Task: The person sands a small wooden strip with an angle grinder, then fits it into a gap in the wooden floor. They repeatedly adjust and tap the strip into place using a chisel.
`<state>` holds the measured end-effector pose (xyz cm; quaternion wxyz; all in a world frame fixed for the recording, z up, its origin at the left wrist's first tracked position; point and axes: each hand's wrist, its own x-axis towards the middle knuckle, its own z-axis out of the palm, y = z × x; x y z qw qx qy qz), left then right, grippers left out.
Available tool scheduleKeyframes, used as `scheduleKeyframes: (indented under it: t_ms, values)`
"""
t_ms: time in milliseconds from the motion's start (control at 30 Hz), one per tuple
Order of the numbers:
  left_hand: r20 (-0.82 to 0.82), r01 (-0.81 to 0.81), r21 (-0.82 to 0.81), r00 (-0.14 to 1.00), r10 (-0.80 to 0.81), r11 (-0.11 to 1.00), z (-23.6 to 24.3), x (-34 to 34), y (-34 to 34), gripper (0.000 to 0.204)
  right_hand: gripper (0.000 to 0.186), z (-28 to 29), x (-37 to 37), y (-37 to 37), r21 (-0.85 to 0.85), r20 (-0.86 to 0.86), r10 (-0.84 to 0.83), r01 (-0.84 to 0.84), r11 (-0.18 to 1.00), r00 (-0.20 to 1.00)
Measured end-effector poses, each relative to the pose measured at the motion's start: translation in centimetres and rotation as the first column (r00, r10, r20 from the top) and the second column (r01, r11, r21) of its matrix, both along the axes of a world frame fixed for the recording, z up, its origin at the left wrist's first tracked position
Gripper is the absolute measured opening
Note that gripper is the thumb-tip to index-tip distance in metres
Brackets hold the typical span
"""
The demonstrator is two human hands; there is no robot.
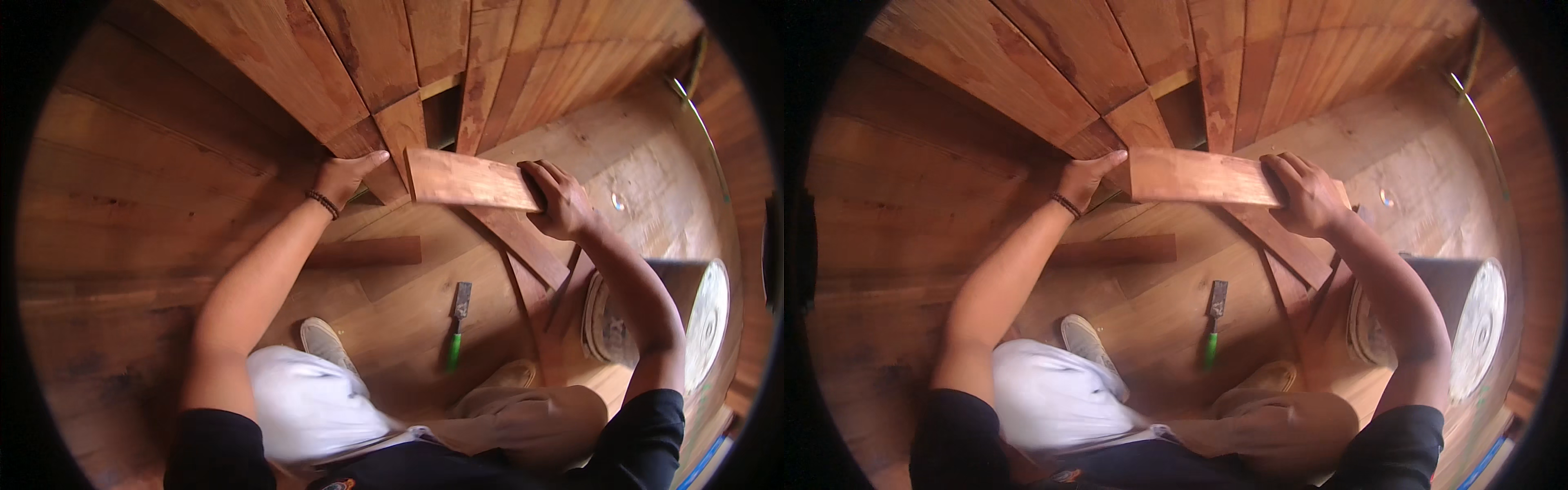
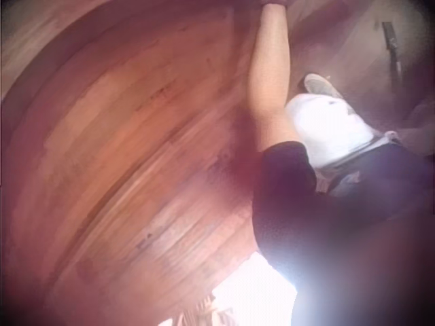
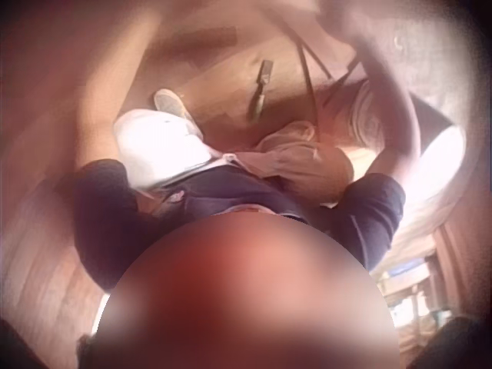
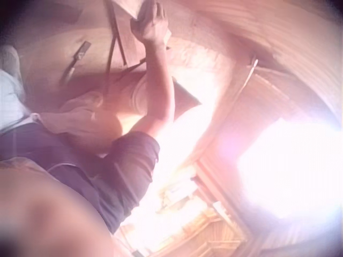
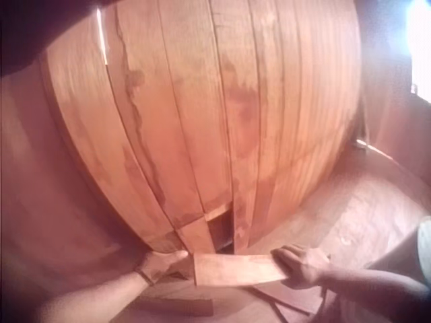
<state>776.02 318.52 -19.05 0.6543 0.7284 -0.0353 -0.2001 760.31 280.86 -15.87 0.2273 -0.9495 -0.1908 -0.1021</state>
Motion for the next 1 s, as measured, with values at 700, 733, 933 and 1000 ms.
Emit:
scheduleKeyframes:
  t_ms: [700,733,933,1000]
  values:
    - [0.447,-0.388,0.122,0.843,0.299,0.914,-1.9,-1.5,-3.0,0.048,0.051,-1.0,10.6,0.0,-0.026,0.230,0.353,-0.357,0.934,0.907]
    - [0.470,-0.403,0.098,0.825,0.314,0.910,-1.9,-1.8,-3.1,0.051,0.050,-0.9,10.7,0.0,-0.023,0.153,0.278,-0.278,0.960,0.948]
    - [0.433,-0.442,0.086,0.824,0.366,0.893,-1.8,-1.9,-3.2,0.043,0.055,-0.6,10.9,-0.5,-0.002,0.281,0.399,-0.415,0.910,0.873]
    - [0.475,-0.408,0.057,0.814,0.335,0.911,-1.8,-1.8,-3.3,0.038,0.053,-0.6,10.8,-0.6,-0.077,0.274,0.402,-0.397,0.915,0.874]
